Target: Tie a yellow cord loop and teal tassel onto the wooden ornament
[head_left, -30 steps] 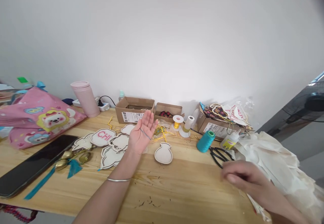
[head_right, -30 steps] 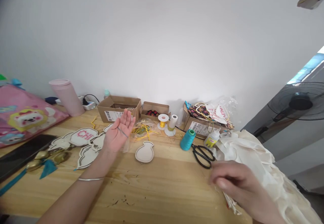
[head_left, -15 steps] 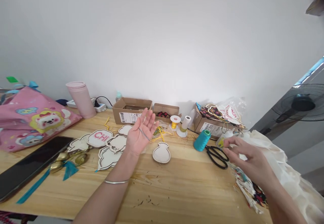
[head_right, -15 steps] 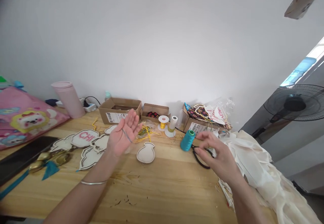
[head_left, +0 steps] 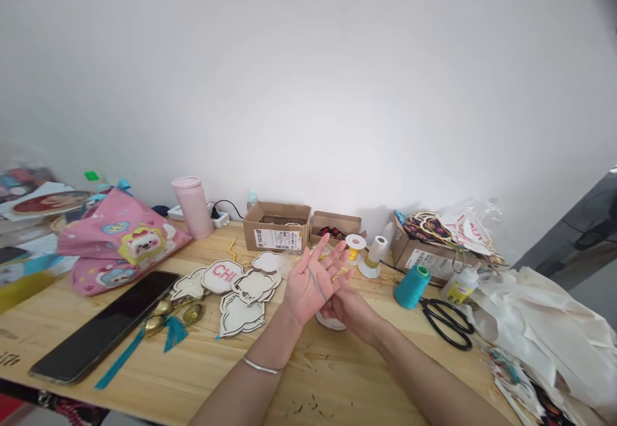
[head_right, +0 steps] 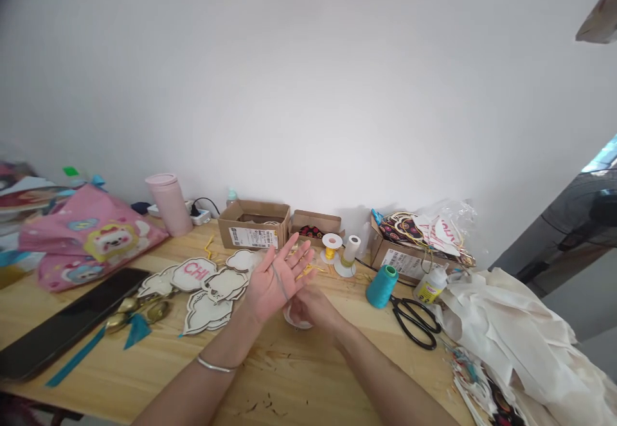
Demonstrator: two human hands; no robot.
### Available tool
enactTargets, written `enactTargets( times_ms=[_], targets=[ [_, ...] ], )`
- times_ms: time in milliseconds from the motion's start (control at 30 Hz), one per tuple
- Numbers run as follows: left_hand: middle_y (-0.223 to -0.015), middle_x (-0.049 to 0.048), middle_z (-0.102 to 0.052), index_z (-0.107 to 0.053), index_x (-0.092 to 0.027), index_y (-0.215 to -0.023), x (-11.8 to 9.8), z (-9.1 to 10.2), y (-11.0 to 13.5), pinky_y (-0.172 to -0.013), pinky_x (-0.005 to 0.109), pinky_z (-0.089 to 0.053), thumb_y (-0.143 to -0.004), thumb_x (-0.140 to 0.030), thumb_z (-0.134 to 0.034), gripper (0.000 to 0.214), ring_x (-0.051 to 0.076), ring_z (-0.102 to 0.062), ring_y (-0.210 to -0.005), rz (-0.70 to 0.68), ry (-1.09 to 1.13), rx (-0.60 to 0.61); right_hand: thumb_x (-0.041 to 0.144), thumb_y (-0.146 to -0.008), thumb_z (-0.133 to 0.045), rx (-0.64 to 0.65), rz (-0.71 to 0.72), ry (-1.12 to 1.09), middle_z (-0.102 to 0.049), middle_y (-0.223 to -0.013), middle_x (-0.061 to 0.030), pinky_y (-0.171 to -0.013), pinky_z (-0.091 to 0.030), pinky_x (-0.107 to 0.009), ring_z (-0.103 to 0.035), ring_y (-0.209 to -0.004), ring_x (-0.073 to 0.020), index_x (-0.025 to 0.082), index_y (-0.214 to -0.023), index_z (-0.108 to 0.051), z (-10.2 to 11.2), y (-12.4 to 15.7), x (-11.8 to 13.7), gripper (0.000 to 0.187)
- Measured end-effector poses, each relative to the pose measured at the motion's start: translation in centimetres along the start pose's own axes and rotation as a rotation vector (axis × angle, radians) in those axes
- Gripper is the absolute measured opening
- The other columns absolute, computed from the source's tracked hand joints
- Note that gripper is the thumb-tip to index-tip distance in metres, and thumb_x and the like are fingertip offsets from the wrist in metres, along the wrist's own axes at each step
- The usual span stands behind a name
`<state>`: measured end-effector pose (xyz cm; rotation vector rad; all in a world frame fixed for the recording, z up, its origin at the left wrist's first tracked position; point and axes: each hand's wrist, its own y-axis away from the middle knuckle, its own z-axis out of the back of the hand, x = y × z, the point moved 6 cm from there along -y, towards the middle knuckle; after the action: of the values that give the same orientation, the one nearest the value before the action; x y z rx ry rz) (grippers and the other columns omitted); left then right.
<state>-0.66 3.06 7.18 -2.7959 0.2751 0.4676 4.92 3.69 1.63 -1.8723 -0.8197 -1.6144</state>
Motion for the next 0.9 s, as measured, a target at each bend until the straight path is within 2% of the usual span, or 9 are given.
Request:
enactTargets(
  times_ms=[100, 167, 267, 433, 567, 633, 733, 900],
  targets=[
    [-0.123, 0.0119, -0.05, -0.028, -0.024, -0.132, -0.3, 0.1, -0.1, -0.096, 0.048, -0.027, -0.087, -0.041, -0.025, 0.048, 0.025, -0.04, -0.119, 0.0, 0.023, -0.029, 0.052, -0.08, -0.042, 0.083, -0.103, 0.149, -0.047, -0.059, 0.0005, -0.045, -0.024, -0.022, -0.032, -0.047, -0.0071, 0.016, -0.085, -0.061, 0.9, 2.3, -0.3, 0.041],
    [-0.123, 0.0122, -0.05, -0.029, -0.024, -0.132, -0.4, 0.3, -0.2, -0.095, 0.048, -0.028, -0.087, -0.039, -0.027, 0.047, 0.024, -0.042, -0.117, -0.01, 0.029, -0.05, 0.05, -0.079, -0.045, 0.097, -0.086, 0.334, -0.041, -0.055, 0.0027, -0.045, -0.021, -0.021, -0.028, -0.047, -0.0064, 0.014, -0.086, -0.062, 1.3, 3.7, 0.4, 0.04],
    [-0.121, 0.0126, -0.051, -0.031, -0.024, -0.131, -0.3, 0.7, -0.4, -0.095, 0.047, -0.029, -0.087, -0.039, -0.029, 0.047, 0.025, -0.044, -0.115, -0.019, 0.02, -0.077, 0.046, -0.083, -0.041, 0.084, 0.011, 0.679, -0.042, -0.053, 0.0024, -0.046, -0.023, -0.021, -0.032, -0.049, -0.0073, 0.014, -0.079, -0.063, 1.1, 5.2, 1.6, 0.039],
    [-0.116, 0.0132, -0.054, -0.033, -0.024, -0.129, 0.3, 1.2, -0.4, -0.091, 0.044, -0.034, -0.086, -0.041, -0.031, 0.046, 0.024, -0.049, -0.11, 0.0, -0.064, -0.11, 0.029, -0.088, -0.033, 0.127, 0.226, 1.274, -0.058, -0.064, -0.0018, -0.051, -0.028, -0.021, -0.048, -0.056, -0.0103, 0.019, -0.079, -0.062, -1.1, 6.9, 4.2, 0.032],
    [-0.117, 0.013, -0.054, -0.031, -0.025, -0.13, 1.0, 1.6, -0.3, -0.089, 0.043, -0.036, -0.086, -0.04, -0.032, 0.047, 0.024, -0.05, -0.109, 0.029, -0.156, -0.143, 0.019, -0.084, -0.04, 0.11, 0.345, 1.596, -0.058, -0.061, -0.001, -0.047, -0.023, -0.022, -0.047, -0.051, -0.0095, 0.019, -0.077, -0.059, -2.4, 7.1, 7.4, 0.02],
    [-0.118, 0.0133, -0.054, -0.032, -0.024, -0.13, 1.8, 1.9, -0.1, -0.089, 0.042, -0.036, -0.086, -0.042, -0.032, 0.048, 0.024, -0.05, -0.108, 0.099, -0.201, -0.147, 0.017, -0.083, -0.043, 0.074, 0.41, 1.663, -0.058, -0.061, -0.0005, -0.046, -0.02, -0.023, -0.047, -0.052, -0.0094, 0.019, -0.074, -0.058, -2.5, 6.6, 9.1, 0.017],
    [-0.114, 0.0137, -0.056, -0.039, -0.021, -0.126, 3.6, 2.0, 0.2, -0.086, 0.043, -0.036, -0.083, -0.052, -0.028, 0.054, 0.026, -0.052, -0.104, 0.269, -0.251, -0.127, 0.02, -0.083, -0.046, 0.057, 0.5, 1.625, -0.06, -0.066, -0.0003, -0.047, -0.021, -0.022, -0.048, -0.056, -0.0089, 0.018, -0.07, -0.058, -1.9, 5.3, 11.1, 0.018],
    [-0.112, 0.0201, -0.055, -0.056, -0.011, -0.107, 5.9, 0.9, 1.0, -0.083, 0.049, -0.035, -0.071, -0.072, -0.008, 0.086, 0.033, -0.046, -0.108, 0.495, -0.32, -0.033, 0.018, -0.08, -0.05, 0.076, 0.497, 1.478, -0.063, -0.068, 0.0008, -0.049, -0.025, -0.019, -0.049, -0.057, -0.0077, 0.02, -0.072, -0.064, 0.0, 3.1, 12.1, 0.017]
  ],
)
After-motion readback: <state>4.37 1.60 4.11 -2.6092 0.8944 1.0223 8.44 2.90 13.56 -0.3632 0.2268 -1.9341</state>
